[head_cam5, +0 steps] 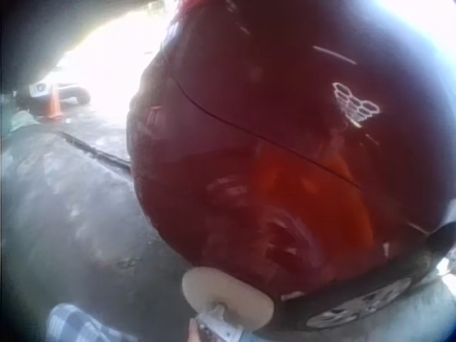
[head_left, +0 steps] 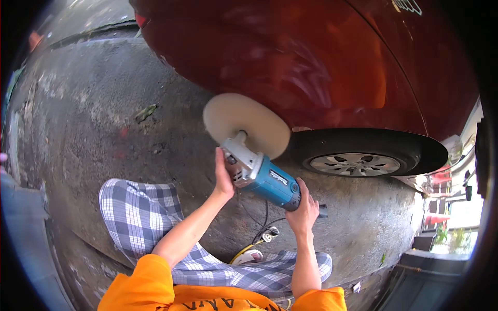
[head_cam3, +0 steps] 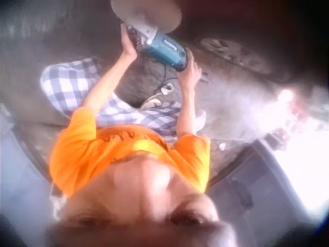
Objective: The person uses a power polisher to buff the red exterior surface of a car, moving the tool across a scratched area and touching the surface with their hand.
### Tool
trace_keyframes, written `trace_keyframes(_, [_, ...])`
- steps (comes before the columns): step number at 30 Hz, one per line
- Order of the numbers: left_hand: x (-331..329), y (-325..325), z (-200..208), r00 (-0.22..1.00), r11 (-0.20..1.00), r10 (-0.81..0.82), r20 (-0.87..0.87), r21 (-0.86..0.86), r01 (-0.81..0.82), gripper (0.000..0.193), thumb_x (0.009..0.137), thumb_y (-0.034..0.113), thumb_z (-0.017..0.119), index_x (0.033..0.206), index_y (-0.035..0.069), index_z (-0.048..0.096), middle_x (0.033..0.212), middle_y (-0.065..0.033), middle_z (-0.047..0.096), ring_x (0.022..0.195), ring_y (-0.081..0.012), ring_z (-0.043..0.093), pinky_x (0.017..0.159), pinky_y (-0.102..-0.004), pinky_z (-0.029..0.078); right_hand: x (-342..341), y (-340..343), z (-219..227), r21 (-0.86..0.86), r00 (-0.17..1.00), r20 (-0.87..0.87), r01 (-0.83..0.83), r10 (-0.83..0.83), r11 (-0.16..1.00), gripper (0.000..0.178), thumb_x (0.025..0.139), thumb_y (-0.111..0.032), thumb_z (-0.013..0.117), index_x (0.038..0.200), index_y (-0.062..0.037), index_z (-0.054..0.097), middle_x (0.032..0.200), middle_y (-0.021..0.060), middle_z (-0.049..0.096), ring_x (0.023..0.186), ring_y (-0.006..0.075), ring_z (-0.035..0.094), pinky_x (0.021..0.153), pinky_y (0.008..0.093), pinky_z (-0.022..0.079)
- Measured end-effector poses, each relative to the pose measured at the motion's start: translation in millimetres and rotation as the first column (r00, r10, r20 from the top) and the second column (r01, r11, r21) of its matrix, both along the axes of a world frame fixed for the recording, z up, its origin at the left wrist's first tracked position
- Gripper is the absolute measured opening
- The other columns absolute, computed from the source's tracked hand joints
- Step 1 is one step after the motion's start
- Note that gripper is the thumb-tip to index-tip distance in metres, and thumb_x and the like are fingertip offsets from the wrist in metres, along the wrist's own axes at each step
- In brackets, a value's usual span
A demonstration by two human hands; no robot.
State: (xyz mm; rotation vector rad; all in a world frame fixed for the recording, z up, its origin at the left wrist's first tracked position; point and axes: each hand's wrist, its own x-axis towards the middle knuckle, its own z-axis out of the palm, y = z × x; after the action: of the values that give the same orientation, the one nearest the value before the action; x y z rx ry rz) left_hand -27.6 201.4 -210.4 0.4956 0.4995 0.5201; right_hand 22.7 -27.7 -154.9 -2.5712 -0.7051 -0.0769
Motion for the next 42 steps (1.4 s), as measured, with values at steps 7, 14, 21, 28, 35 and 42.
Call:
trace_keyframes(7, [-31.9,143.7,29.6,0.976,0.967,0.173,-0.136,0.212,-0.142,0.071,0.098,0.062,0.039,0.144,0.007,0.039,0.143,-0.0070,0.046,0.130,-0.0214,0.044,0.110,-0.0379,0.032,-8.9,142.5,1.4,0.105,0.979,-0.173,-0.094,0.111,0.990,0.086,0.060,-0.002,0.070,0.139,-0.0232,0.045,0.104,0.0168,0.068,0.099,0.0376,0.063,0.089,0.0461,0.046])
trace_keyframes(14, [-70.0,270.9,133.1,0.921,0.873,0.287,-0.263,0.468,-0.138,0.068,0.099,0.059,0.041,0.141,0.006,0.043,0.142,-0.0089,0.048,0.130,-0.0235,0.047,0.108,-0.0385,0.036,-60.5,298.2,14.6,0.305,0.855,-0.492,-0.012,0.168,0.952,0.083,0.063,-0.003,0.070,0.139,-0.0227,0.042,0.108,0.0185,0.068,0.106,0.0426,0.060,0.092,0.0468,0.047])
trace_keyframes(21, [-75.3,236.3,205.8,0.933,0.391,0.078,-0.352,0.871,0.296,0.049,0.101,0.043,0.051,0.115,-0.003,0.061,0.109,-0.0122,0.067,0.102,-0.0225,0.063,0.093,-0.0358,0.046,-118.7,314.3,-12.5,0.663,0.879,-0.457,0.237,0.133,0.710,0.089,0.062,-0.008,0.077,0.142,-0.0143,0.038,0.116,0.0193,0.065,0.105,0.0340,0.064,0.090,0.0426,0.050])
trace_keyframes(28, [-11.5,108.6,207.3,0.799,-0.076,-0.173,-0.577,0.816,0.573,0.060,0.088,0.055,0.061,0.106,-0.001,0.050,0.088,-0.0270,0.067,0.083,-0.0461,0.066,0.072,-0.0526,0.051,-133.4,217.0,-68.4,0.761,0.802,-0.593,0.533,0.064,0.370,0.078,0.061,-0.005,0.082,0.129,-0.0032,0.043,0.116,0.0075,0.058,0.106,0.0198,0.057,0.094,0.0363,0.046])
trace_keyframes(35, [-31.3,136.7,185.2,0.923,0.079,-0.122,-0.365,0.923,0.376,0.053,0.090,0.048,0.062,0.111,0.001,0.053,0.092,-0.0246,0.068,0.087,-0.0446,0.066,0.075,-0.0488,0.052,-137.2,240.7,-57.6,0.775,0.832,-0.550,0.476,0.072,0.415,0.081,0.063,-0.003,0.080,0.133,-0.0020,0.040,0.122,0.0110,0.055,0.111,0.0212,0.054,0.095,0.0364,0.045])
trace_keyframes(42, [-81.2,247.7,166.9,0.989,0.318,0.063,-0.132,0.942,0.105,0.044,0.100,0.038,0.051,0.119,-0.001,0.056,0.107,-0.0129,0.067,0.101,-0.0223,0.063,0.089,-0.0361,0.047,-116.7,308.2,-6.3,0.671,0.864,-0.462,0.193,0.199,0.716,0.086,0.064,-0.013,0.078,0.140,-0.0161,0.040,0.123,0.0182,0.063,0.115,0.0352,0.061,0.095,0.0409,0.048])
